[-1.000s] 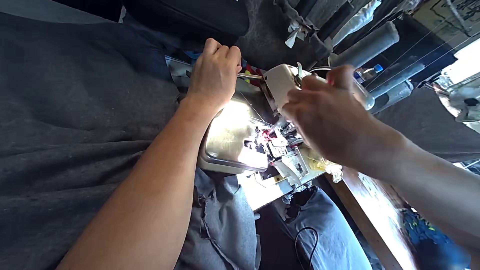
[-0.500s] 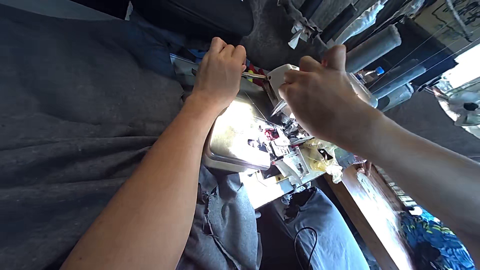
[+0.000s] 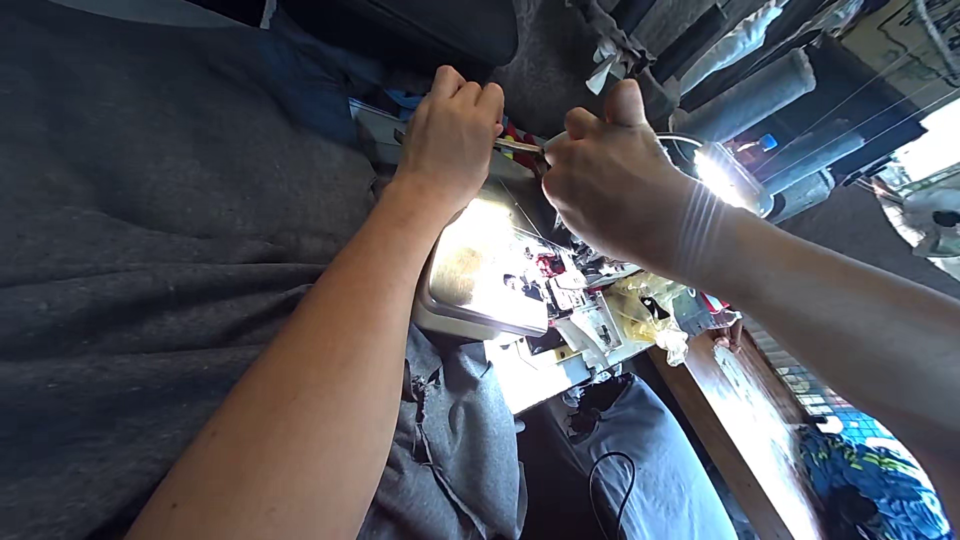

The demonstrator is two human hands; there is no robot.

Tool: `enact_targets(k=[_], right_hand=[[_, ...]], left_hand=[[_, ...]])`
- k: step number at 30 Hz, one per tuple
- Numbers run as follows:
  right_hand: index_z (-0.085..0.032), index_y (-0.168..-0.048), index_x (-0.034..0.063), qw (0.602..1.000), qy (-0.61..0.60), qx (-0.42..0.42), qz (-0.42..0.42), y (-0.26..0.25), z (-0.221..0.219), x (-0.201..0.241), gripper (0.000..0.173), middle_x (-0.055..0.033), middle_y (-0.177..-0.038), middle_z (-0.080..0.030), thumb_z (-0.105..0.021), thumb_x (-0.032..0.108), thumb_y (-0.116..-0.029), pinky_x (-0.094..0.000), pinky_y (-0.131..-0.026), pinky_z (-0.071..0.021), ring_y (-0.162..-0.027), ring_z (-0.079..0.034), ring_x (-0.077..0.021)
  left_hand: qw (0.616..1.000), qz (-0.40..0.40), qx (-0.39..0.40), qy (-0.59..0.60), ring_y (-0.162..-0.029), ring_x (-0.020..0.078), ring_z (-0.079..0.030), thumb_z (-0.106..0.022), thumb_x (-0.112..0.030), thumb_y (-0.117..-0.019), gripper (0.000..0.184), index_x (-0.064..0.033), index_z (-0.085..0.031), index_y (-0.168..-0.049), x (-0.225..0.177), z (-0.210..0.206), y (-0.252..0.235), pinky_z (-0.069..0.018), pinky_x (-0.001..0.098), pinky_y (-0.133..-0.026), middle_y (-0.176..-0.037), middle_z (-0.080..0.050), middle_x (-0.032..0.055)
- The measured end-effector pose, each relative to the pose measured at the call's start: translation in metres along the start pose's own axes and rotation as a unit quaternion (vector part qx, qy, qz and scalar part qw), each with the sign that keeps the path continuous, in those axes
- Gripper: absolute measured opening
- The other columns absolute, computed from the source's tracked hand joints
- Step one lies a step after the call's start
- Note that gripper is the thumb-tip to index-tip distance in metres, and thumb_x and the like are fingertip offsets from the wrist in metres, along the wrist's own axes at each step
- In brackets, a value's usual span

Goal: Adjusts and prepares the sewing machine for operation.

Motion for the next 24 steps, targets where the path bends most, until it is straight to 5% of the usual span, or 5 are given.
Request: enact_targets(k=[24], right_hand=[[-0.067,-0.080,0.0037,0.999,-0.025,0.005,-0.039,0.005,0.005,-0.008,0.021,-0.0113,-0.083,-0.064,-0.053,-0.004,-0.0946,-0.0547,-0.091,-0.0325,-0.102,-0.058,-0.0336]], left_hand=[[1.000,-0.006,-0.005,0.010,-0.115,0.0478,-0.058,-0.052,-0.009,-0.1050,0.018,0.0061,-0.062,-0.106,0.000,0.000,0.000,-0.0469,0.0537,-0.098,-0.101,-0.066,0.0255]])
Point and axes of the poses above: each hand's wrist, its own y-axis away from the middle knuckle, its own z-axis out of the back of the hand, x = y × z, the point moved 5 cm from there along -y, towards the middle knuckle
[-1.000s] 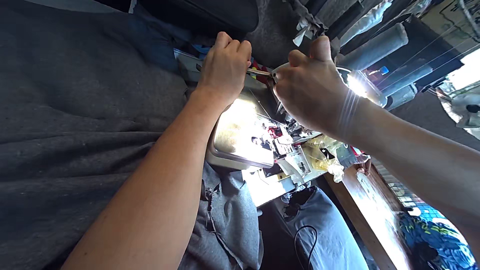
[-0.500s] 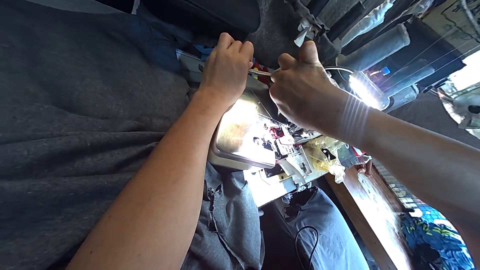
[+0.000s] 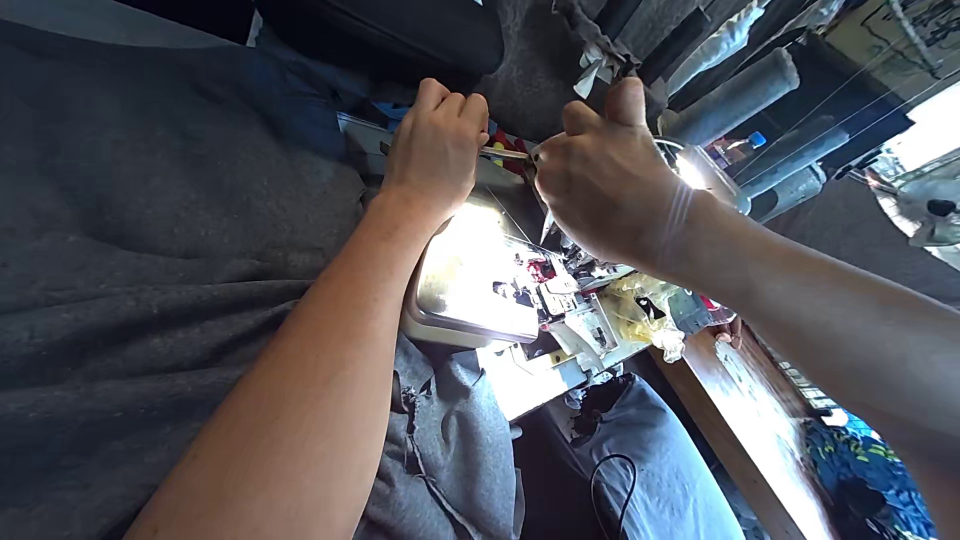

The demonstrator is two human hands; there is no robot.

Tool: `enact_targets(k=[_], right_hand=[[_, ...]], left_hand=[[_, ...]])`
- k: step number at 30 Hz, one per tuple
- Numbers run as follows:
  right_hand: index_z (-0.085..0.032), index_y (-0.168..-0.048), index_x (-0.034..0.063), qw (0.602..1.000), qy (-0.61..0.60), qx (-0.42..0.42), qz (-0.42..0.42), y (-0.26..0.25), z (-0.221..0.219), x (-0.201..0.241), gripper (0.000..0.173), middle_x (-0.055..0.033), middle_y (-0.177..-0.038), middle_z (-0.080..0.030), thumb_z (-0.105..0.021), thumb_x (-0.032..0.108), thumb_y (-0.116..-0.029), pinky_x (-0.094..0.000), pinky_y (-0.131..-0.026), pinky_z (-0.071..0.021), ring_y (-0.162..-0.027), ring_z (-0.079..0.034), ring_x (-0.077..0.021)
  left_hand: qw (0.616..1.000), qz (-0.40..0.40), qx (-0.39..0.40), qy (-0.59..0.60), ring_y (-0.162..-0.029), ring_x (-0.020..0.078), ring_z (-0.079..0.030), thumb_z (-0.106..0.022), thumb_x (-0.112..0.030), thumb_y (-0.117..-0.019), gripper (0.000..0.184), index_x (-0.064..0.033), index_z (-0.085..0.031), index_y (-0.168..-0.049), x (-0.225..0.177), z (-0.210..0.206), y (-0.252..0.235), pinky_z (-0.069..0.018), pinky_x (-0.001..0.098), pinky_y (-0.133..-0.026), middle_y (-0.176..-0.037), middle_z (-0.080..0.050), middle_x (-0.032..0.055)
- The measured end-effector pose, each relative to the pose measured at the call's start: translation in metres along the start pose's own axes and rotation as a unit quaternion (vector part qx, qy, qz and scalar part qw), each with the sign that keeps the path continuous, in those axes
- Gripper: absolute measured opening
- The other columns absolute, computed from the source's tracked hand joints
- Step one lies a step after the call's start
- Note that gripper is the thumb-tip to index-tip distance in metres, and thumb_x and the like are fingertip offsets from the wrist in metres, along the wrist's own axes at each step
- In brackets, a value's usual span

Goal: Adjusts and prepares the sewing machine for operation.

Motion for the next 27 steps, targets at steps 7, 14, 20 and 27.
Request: enact_targets(k=[7,14,20,27], right_hand=[[-0.066,-0.082,0.0062,0.998,0.019,0.052,0.005,-0.003,0.001,0.002,0.015,-0.0088,-0.084,-0.064,-0.059,-0.004,-0.0894,-0.0533,-0.092,-0.0323,-0.102,-0.057,-0.0316],[-0.066,-0.083,0.0061,0.998,-0.021,0.053,0.005,-0.009,0.000,-0.001,0.018,-0.0088,-0.085,-0.064,-0.055,-0.002,-0.0941,-0.0546,-0.097,-0.0303,-0.106,-0.057,-0.0314],[-0.070,-0.085,0.0049,1.000,-0.016,-0.018,-0.018,0.002,0.007,-0.008,0.017,-0.0087,-0.085,-0.066,-0.057,-0.004,-0.0923,-0.0514,-0.093,-0.0318,-0.103,-0.058,-0.0313],[-0.067,-0.082,0.0063,0.965,-0.074,-0.241,-0.072,0.073,0.022,-0.020,0.013,-0.0100,-0.084,-0.060,-0.061,-0.005,-0.0842,-0.0549,-0.087,-0.0354,-0.096,-0.057,-0.0337]], left_hand=[[1.000,-0.007,-0.004,-0.011,-0.114,0.0475,-0.059,-0.052,-0.009,-0.1053,0.017,0.0052,-0.062,-0.105,0.000,-0.001,0.000,-0.0464,0.0530,-0.098,-0.100,-0.066,0.0249],[1.000,-0.014,-0.013,-0.020,-0.114,0.0467,-0.059,-0.051,-0.009,-0.1052,0.017,0.0045,-0.061,-0.103,0.001,-0.002,0.000,-0.0459,0.0521,-0.099,-0.099,-0.066,0.0244],[1.000,-0.007,-0.007,-0.014,-0.116,0.0469,-0.059,-0.050,-0.010,-0.1056,0.018,0.0043,-0.062,-0.104,0.001,0.000,0.000,-0.0473,0.0538,-0.098,-0.101,-0.066,0.0250],[1.000,0.005,0.004,-0.017,-0.117,0.0469,-0.058,-0.052,-0.010,-0.1051,0.017,0.0036,-0.062,-0.103,0.000,0.002,0.001,-0.0468,0.0556,-0.099,-0.103,-0.067,0.0243]])
Point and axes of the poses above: each hand's wrist, its own y-axis away from the middle knuckle, its own z-axis out of the back of the hand, x = y × z, the point moved 5 cm from there along -y, towards the middle knuckle
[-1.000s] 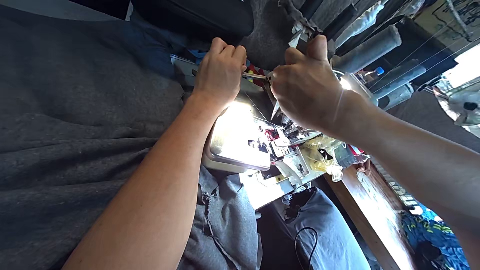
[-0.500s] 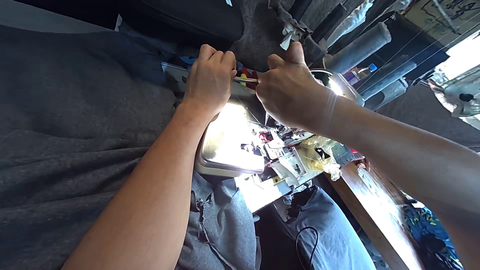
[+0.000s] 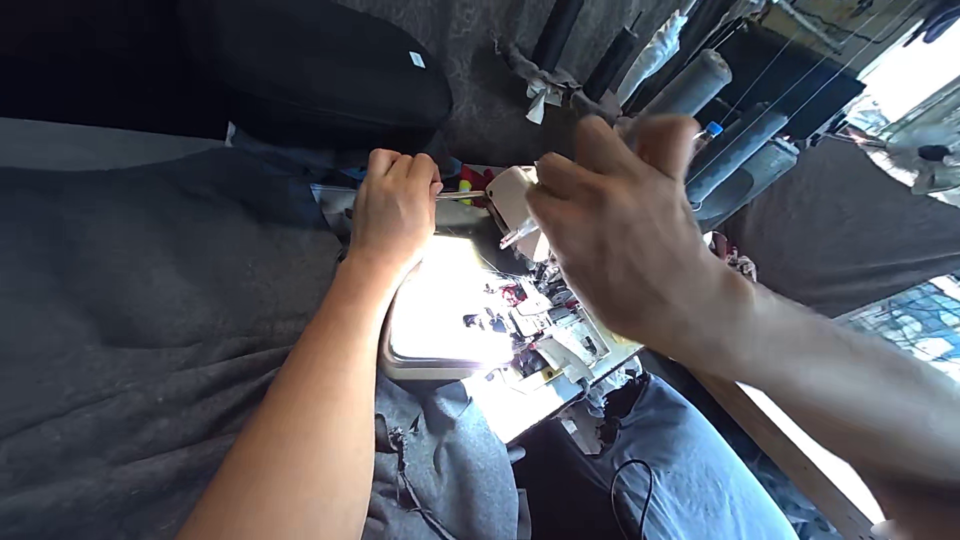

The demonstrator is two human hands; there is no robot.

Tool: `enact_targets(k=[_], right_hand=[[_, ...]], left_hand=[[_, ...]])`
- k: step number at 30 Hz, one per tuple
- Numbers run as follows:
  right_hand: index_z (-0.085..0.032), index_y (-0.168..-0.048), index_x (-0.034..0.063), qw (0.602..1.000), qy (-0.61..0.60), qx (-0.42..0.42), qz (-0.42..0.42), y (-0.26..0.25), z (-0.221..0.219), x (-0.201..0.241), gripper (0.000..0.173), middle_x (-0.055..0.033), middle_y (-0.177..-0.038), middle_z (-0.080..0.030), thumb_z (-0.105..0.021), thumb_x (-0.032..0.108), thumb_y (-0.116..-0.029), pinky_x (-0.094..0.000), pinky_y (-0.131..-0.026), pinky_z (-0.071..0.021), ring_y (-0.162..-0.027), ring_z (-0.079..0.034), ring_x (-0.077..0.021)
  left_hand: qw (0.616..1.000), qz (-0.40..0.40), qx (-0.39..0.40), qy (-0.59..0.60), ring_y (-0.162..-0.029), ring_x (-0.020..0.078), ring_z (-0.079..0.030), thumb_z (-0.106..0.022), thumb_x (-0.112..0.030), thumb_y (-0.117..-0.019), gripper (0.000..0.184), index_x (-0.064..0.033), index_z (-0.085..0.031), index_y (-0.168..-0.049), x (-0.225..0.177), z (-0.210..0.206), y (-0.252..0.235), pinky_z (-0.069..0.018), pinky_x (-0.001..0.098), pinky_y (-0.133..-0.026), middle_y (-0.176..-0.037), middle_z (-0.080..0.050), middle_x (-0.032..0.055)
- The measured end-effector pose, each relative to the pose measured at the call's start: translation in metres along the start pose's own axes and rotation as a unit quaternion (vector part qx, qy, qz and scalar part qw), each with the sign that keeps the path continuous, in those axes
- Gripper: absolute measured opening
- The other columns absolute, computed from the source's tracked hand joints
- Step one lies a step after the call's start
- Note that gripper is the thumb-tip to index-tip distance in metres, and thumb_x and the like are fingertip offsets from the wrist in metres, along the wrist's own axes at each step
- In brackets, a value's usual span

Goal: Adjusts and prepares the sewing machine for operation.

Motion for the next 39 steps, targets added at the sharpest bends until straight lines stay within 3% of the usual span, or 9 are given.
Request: enact_targets(k=[3,6,10,14,18,22,26,34,39], right_hand=[[-0.071,-0.086,0.0090,0.998,-0.033,-0.045,-0.033,0.038,-0.019,0.007,0.012,-0.0079,-0.081,-0.063,-0.066,-0.002,-0.0832,-0.0551,-0.081,-0.0392,-0.081,-0.060,-0.0309],[-0.073,-0.084,0.0133,0.998,-0.005,-0.047,-0.052,0.059,-0.045,0.021,0.016,-0.0059,-0.090,-0.074,-0.072,-0.003,-0.0805,-0.0533,-0.085,-0.0446,-0.092,-0.069,-0.0286],[-0.075,-0.092,0.0112,0.996,-0.047,-0.066,-0.022,0.054,-0.030,0.020,0.016,-0.0065,-0.084,-0.065,-0.065,0.001,-0.0856,-0.0512,-0.081,-0.0365,-0.082,-0.058,-0.0290],[-0.074,-0.087,0.0096,1.000,-0.023,-0.010,0.005,0.047,-0.037,0.025,0.017,-0.0077,-0.085,-0.065,-0.069,-0.006,-0.0813,-0.0544,-0.084,-0.0400,-0.085,-0.062,-0.0305],[-0.075,-0.090,0.0069,0.999,-0.043,-0.008,0.025,0.057,-0.046,0.022,0.011,-0.0105,-0.086,-0.067,-0.066,0.004,-0.0869,-0.0585,-0.080,-0.0414,-0.082,-0.063,-0.0337],[-0.076,-0.090,0.0057,0.997,-0.052,-0.024,0.045,0.068,-0.050,0.021,0.020,-0.0108,-0.079,-0.065,-0.057,0.011,-0.0945,-0.0548,-0.079,-0.0408,-0.074,-0.062,-0.0323],[-0.076,-0.092,0.0050,0.994,-0.070,-0.046,0.063,0.071,-0.055,0.026,0.023,-0.0095,-0.076,-0.061,-0.054,0.012,-0.0971,-0.0456,-0.072,-0.0396,-0.072,-0.058,-0.0285],[-0.073,-0.087,0.0007,0.991,-0.093,-0.063,0.072,0.073,-0.061,0.033,0.022,-0.0106,-0.073,-0.056,-0.054,0.009,-0.0977,-0.0428,-0.065,-0.0393,-0.068,-0.053,-0.0288],[-0.071,-0.086,-0.0002,0.991,-0.096,-0.059,0.069,0.073,-0.065,0.036,0.022,-0.0111,-0.072,-0.053,-0.053,0.008,-0.0976,-0.0423,-0.063,-0.0381,-0.067,-0.051,-0.0292]], left_hand=[[1.000,0.003,0.000,0.000,-0.117,0.0472,-0.058,-0.053,-0.009,-0.1047,0.016,0.0040,-0.063,-0.103,0.000,0.000,0.000,-0.0474,0.0563,-0.099,-0.102,-0.067,0.0248],[1.000,-0.001,-0.009,0.000,-0.115,0.0471,-0.059,-0.053,-0.008,-0.1040,0.016,0.0048,-0.063,-0.102,-0.001,0.001,0.001,-0.0472,0.0549,-0.099,-0.100,-0.067,0.0251],[1.000,0.006,-0.008,0.003,-0.117,0.0463,-0.059,-0.053,-0.008,-0.1040,0.016,0.0041,-0.063,-0.102,-0.002,0.002,0.001,-0.0474,0.0541,-0.099,-0.102,-0.068,0.0243],[1.000,0.009,-0.011,0.011,-0.118,0.0461,-0.059,-0.054,-0.009,-0.1034,0.017,0.0045,-0.065,-0.103,0.000,-0.001,0.000,-0.0479,0.0538,-0.100,-0.104,-0.069,0.0241],[1.000,0.019,-0.004,0.018,-0.119,0.0446,-0.059,-0.054,-0.009,-0.1038,0.018,0.0046,-0.065,-0.105,0.000,-0.002,-0.001,-0.0494,0.0518,-0.098,-0.105,-0.068,0.0231],[1.000,0.021,0.014,0.015,-0.118,0.0425,-0.059,-0.053,-0.009,-0.1041,0.017,0.0036,-0.064,-0.106,-0.002,0.000,-0.003,-0.0484,0.0485,-0.099,-0.105,-0.068,0.0216],[0.987,-0.041,-0.153,-0.037,-0.100,0.0322,-0.063,-0.055,-0.023,-0.1037,0.019,-0.0080,-0.066,-0.102,0.028,-0.051,-0.013,-0.0509,0.0410,-0.086,-0.091,-0.066,0.0095],[0.982,-0.045,-0.176,-0.041,-0.096,0.0313,-0.063,-0.055,-0.024,-0.1029,0.018,-0.0093,-0.066,-0.100,0.033,-0.059,-0.018,-0.0510,0.0411,-0.081,-0.088,-0.065,0.0087],[0.999,0.024,0.027,0.008,-0.119,0.0423,-0.057,-0.050,-0.009,-0.1055,0.019,0.0035,-0.063,-0.109,-0.002,0.000,-0.003,-0.0473,0.0480,-0.099,-0.106,-0.067,0.0213]])
Point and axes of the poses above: each hand's wrist, its own y-axis away from the middle knuckle, its own z-axis out of the back of the hand, x = y × z, the point moved 5 cm from there along -y, towards the middle knuckle
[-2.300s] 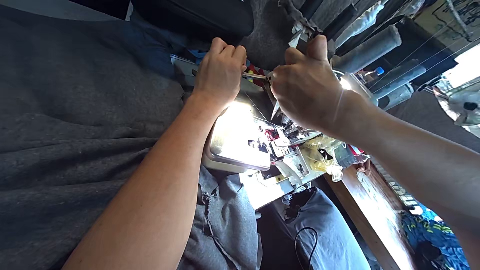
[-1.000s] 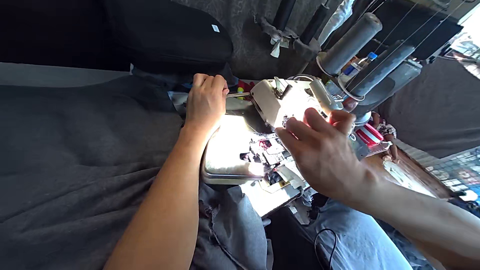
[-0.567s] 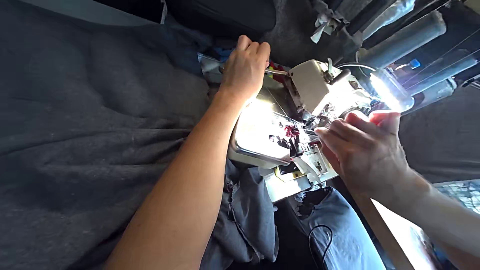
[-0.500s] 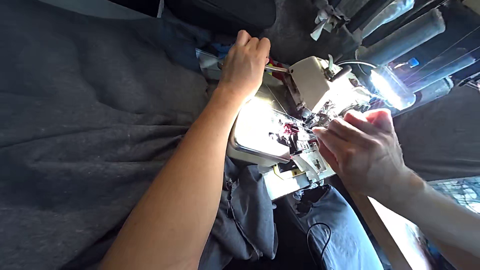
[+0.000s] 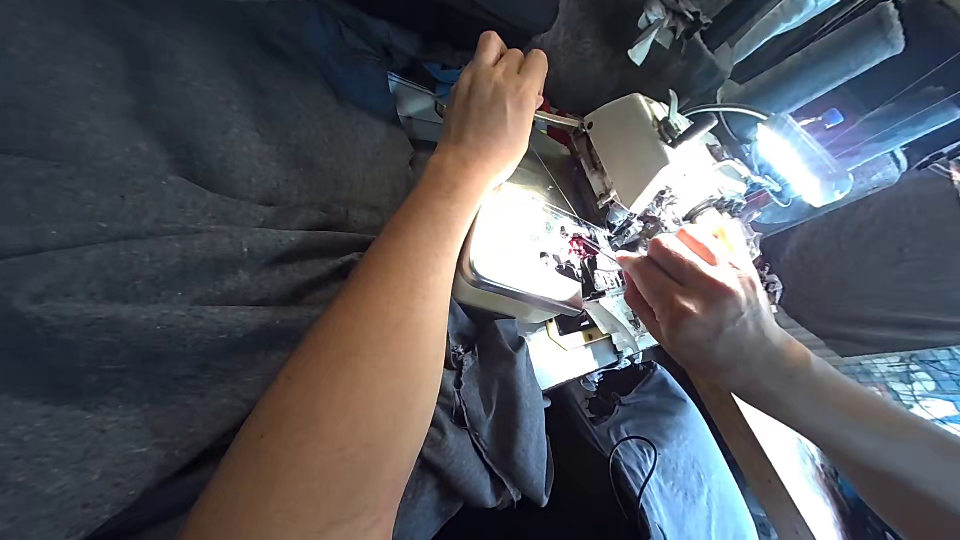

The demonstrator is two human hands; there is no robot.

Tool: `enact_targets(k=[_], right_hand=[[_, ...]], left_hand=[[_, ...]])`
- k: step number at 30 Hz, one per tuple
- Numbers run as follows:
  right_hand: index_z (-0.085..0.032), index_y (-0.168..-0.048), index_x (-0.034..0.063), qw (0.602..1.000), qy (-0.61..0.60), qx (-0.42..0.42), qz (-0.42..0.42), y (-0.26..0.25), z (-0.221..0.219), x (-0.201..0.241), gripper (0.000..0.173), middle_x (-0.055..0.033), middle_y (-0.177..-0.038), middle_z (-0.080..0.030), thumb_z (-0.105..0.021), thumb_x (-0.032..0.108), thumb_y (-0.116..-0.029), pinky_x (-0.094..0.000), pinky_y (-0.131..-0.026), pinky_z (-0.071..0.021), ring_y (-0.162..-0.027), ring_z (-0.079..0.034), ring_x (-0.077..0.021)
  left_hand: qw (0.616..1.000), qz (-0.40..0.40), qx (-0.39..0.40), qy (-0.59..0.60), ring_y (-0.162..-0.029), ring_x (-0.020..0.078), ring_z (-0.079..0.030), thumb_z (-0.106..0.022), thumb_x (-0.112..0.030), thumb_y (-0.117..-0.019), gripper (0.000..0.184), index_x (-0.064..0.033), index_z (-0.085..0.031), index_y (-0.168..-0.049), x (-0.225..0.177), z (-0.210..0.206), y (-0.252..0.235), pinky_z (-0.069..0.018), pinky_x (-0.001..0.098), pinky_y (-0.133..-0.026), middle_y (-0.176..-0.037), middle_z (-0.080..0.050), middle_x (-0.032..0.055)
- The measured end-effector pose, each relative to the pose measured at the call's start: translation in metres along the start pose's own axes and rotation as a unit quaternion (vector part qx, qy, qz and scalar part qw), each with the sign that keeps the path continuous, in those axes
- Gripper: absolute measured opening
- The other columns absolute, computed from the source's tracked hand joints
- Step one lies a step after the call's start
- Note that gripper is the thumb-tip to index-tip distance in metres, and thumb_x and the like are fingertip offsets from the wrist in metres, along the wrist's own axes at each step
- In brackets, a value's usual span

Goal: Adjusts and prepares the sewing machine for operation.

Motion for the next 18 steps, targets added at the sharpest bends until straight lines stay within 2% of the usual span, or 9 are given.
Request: enact_targets(k=[4,8,10,13,16,18], right_hand=[[-0.070,-0.086,-0.0020,1.000,0.022,0.001,-0.001,0.001,-0.005,0.003,0.024,-0.0130,-0.073,-0.054,-0.052,0.006,-0.0986,-0.0427,-0.062,-0.0395,-0.067,-0.053,-0.0307],[-0.068,-0.083,-0.0012,0.999,0.042,-0.014,0.006,0.003,-0.009,0.011,0.025,-0.0117,-0.073,-0.053,-0.051,0.006,-0.0992,-0.0430,-0.065,-0.0366,-0.068,-0.051,-0.0296],[-0.068,-0.083,-0.0018,0.999,0.035,-0.021,0.008,0.004,-0.011,0.012,0.025,-0.0118,-0.072,-0.052,-0.051,0.005,-0.0995,-0.0417,-0.063,-0.0348,-0.067,-0.049,-0.0289],[-0.070,-0.086,-0.0023,1.000,0.001,0.005,-0.007,0.005,-0.012,0.004,0.024,-0.0131,-0.073,-0.054,-0.051,0.006,-0.0982,-0.0418,-0.058,-0.0392,-0.065,-0.053,-0.0301],[-0.074,-0.089,-0.0002,0.998,-0.057,0.022,-0.032,0.004,-0.009,-0.008,0.020,-0.0131,-0.077,-0.057,-0.056,0.008,-0.0953,-0.0434,-0.060,-0.0456,-0.069,-0.058,-0.0306],[-0.074,-0.091,0.0002,0.997,-0.069,0.012,-0.037,0.005,-0.007,-0.010,0.020,-0.0118,-0.076,-0.056,-0.056,0.009,-0.0962,-0.0405,-0.058,-0.0427,-0.067,-0.055,-0.0282]], left_hand=[[1.000,0.000,-0.014,-0.006,-0.117,0.0415,-0.058,-0.051,-0.010,-0.1049,0.018,0.0028,-0.064,-0.108,0.001,-0.001,0.000,-0.0480,0.0472,-0.097,-0.104,-0.067,0.0205],[1.000,-0.003,-0.012,-0.006,-0.117,0.0424,-0.058,-0.050,-0.009,-0.1051,0.019,0.0036,-0.063,-0.108,0.001,-0.002,0.000,-0.0473,0.0478,-0.098,-0.104,-0.067,0.0211],[1.000,-0.004,-0.009,-0.005,-0.117,0.0427,-0.058,-0.050,-0.010,-0.1055,0.019,0.0037,-0.063,-0.109,0.000,-0.001,0.000,-0.0472,0.0483,-0.098,-0.105,-0.067,0.0215],[1.000,-0.003,-0.008,-0.005,-0.118,0.0427,-0.058,-0.049,-0.009,-0.1058,0.019,0.0037,-0.063,-0.109,0.000,-0.002,0.000,-0.0466,0.0479,-0.099,-0.105,-0.066,0.0217],[1.000,-0.001,-0.007,-0.003,-0.118,0.0426,-0.058,-0.050,-0.010,-0.1058,0.019,0.0038,-0.063,-0.109,0.000,-0.001,0.000,-0.0465,0.0478,-0.099,-0.105,-0.066,0.0218],[1.000,0.000,-0.007,-0.002,-0.118,0.0427,-0.058,-0.050,-0.010,-0.1057,0.019,0.0038,-0.063,-0.108,0.000,-0.001,0.000,-0.0471,0.0481,-0.098,-0.105,-0.066,0.0218]])
Point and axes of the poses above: each hand's wrist, its own y-axis away from the middle knuckle, its own z-axis out of the back of the hand, x = y × z, the point moved 5 cm from there along -y, towards the middle knuckle
